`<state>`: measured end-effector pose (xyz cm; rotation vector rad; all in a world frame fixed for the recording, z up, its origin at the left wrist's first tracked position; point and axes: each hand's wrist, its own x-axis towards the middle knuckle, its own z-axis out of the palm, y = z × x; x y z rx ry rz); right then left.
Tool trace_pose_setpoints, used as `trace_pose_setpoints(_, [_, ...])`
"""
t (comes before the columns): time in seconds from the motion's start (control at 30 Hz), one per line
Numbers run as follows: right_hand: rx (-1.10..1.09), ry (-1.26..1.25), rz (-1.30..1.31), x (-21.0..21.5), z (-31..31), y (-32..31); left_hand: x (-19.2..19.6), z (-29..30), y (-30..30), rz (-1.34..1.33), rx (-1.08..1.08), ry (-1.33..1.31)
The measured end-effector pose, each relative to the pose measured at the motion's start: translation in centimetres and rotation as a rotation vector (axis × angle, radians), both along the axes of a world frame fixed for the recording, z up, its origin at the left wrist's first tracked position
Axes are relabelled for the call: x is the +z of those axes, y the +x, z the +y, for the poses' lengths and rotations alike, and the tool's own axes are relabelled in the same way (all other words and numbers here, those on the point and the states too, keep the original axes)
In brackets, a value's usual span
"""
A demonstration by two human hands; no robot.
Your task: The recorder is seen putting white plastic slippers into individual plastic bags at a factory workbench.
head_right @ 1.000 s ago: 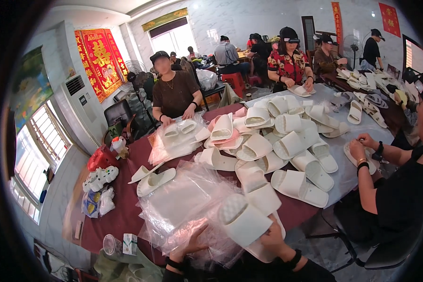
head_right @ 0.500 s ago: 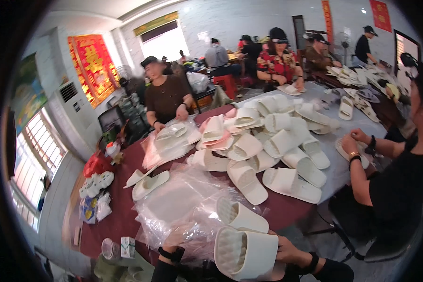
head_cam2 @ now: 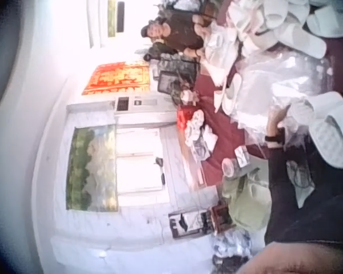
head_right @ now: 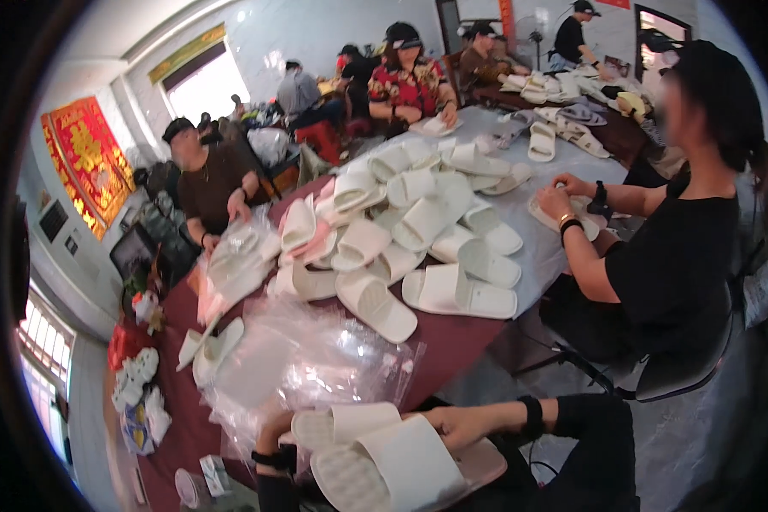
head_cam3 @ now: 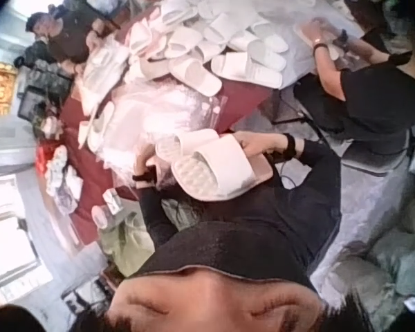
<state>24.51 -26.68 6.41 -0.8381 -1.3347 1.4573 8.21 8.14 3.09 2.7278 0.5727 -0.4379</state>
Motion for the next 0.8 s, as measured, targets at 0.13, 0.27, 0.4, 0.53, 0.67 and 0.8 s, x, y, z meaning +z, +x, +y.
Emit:
trace_pose_setpoints(0.13, [0.132,-0.067,0.071,0.6,1.8,0.1,-0.5,-0.1,-2.4,0.139,0.261,-0.108])
trace_pose_setpoints(0.27, [0.146,0.150,-0.265,0.8,4.5,-0.2,-0.7,-0.4,-2.8,-0.053,0.156,0.034])
trace_pose_setpoints(0.4, [0.226,0.071,-0.377,-0.9,5.8,-1.0,0.2,-1.4,-3.4,-0.008,0.250,0.005])
trace_pose_setpoints(0.53, [0.174,0.021,-0.329,-0.3,7.1,-1.8,-0.2,-1.4,-3.6,0.120,0.286,-0.059])
trace_pose_setpoints(0.67, [0.037,-0.244,-0.371,0.4,7.6,-1.5,-2.3,-0.8,-4.9,-0.260,-0.129,0.229])
trace_pose_setpoints(0.8, [-0.074,-0.113,-0.410,-1.1,8.2,-0.6,-1.5,-1.6,-4.9,-0.367,-0.119,0.209])
